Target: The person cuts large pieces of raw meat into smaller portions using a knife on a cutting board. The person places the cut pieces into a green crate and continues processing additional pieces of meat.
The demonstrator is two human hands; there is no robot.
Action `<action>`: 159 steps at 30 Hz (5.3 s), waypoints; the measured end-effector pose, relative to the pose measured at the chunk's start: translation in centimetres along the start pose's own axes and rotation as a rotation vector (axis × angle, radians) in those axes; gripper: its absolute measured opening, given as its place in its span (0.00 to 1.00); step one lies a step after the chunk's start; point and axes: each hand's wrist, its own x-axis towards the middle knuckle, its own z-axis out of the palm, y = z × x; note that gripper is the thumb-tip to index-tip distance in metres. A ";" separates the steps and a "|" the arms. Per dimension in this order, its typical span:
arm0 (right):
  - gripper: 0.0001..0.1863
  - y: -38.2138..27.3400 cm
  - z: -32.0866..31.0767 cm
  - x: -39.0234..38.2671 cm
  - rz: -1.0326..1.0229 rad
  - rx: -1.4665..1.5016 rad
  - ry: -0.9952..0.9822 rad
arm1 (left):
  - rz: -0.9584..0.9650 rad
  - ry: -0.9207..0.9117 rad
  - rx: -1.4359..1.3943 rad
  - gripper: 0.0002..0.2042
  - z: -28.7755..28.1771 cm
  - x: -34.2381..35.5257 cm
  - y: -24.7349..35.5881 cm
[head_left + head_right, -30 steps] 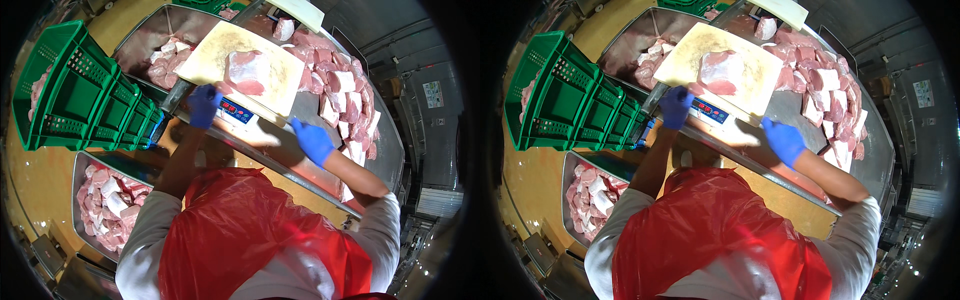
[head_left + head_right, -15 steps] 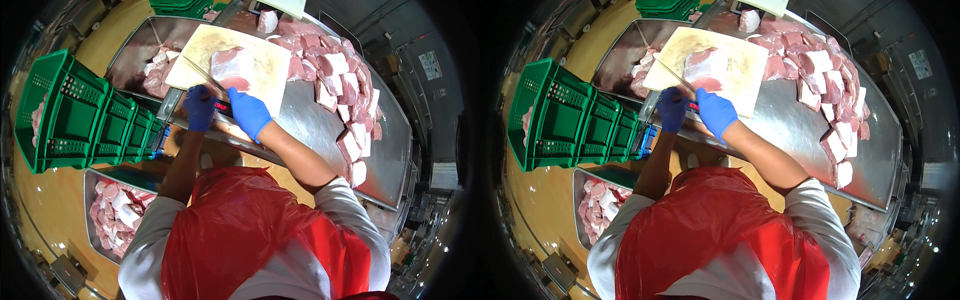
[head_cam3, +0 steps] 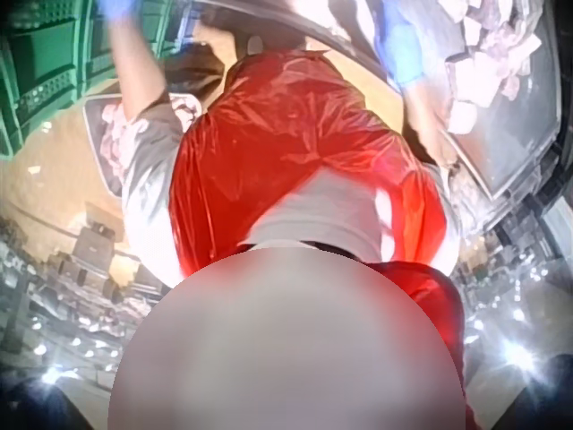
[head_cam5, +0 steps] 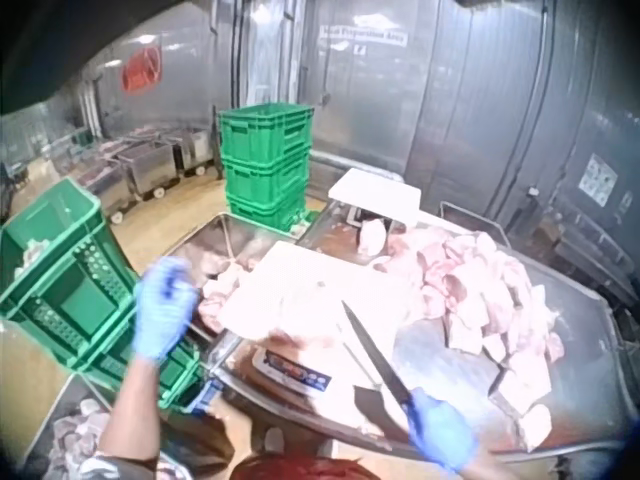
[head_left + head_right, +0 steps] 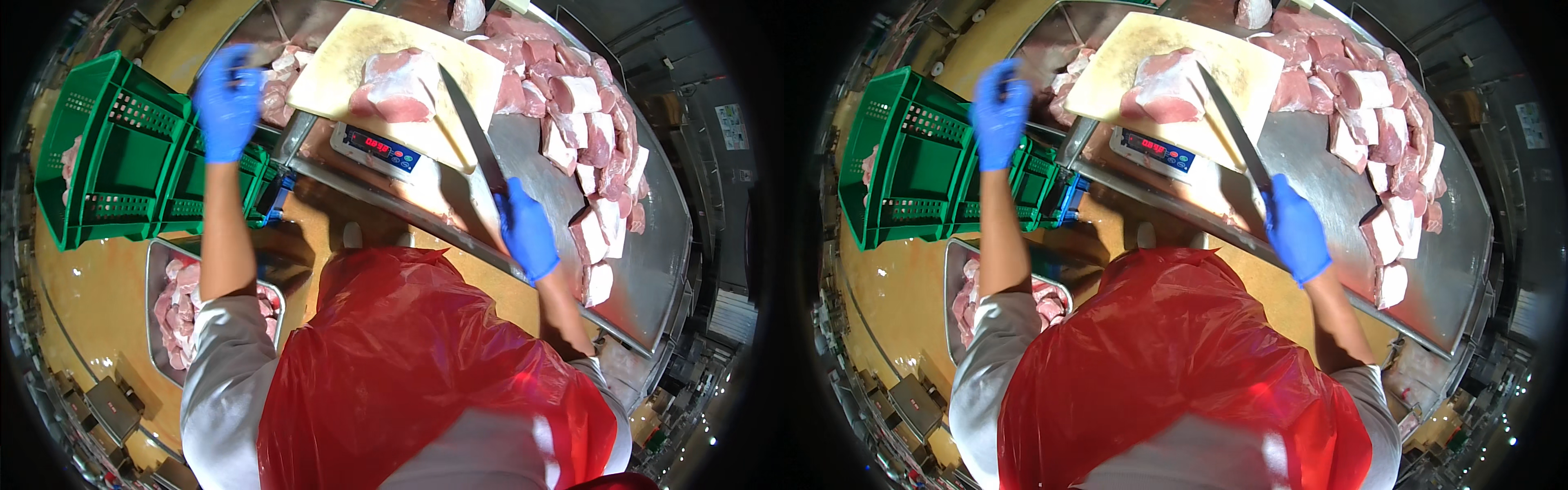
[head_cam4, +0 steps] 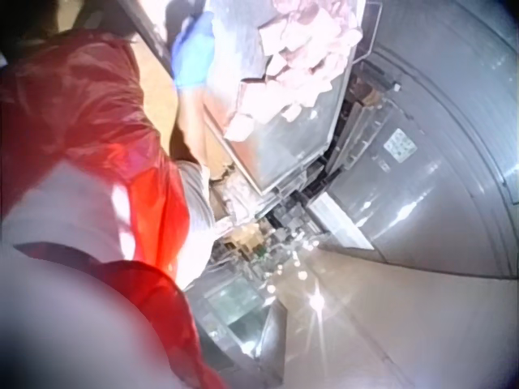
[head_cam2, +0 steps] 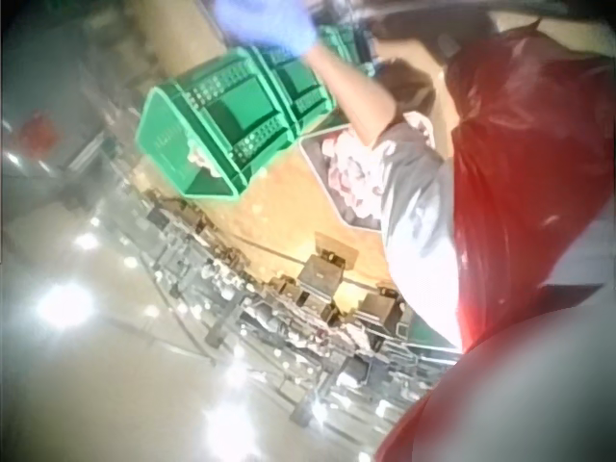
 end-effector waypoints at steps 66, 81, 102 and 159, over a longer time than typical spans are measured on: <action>0.08 9.5 6.7 -19.5 0.890 0.383 0.630 | 0.475 -0.563 0.127 0.19 26.8 11.2 1.4; 0.11 8.5 11.1 -32.6 1.300 0.480 0.517 | 1.114 -0.957 0.283 0.39 79.2 1.5 21.1; 0.08 18.9 5.1 -17.7 0.793 0.168 0.529 | -0.099 -1.035 -0.375 0.46 28.1 7.6 10.5; 0.13 -9.8 4.7 6.4 -0.027 -0.284 -0.455 | -0.168 0.204 0.055 0.07 9.2 -11.4 -5.9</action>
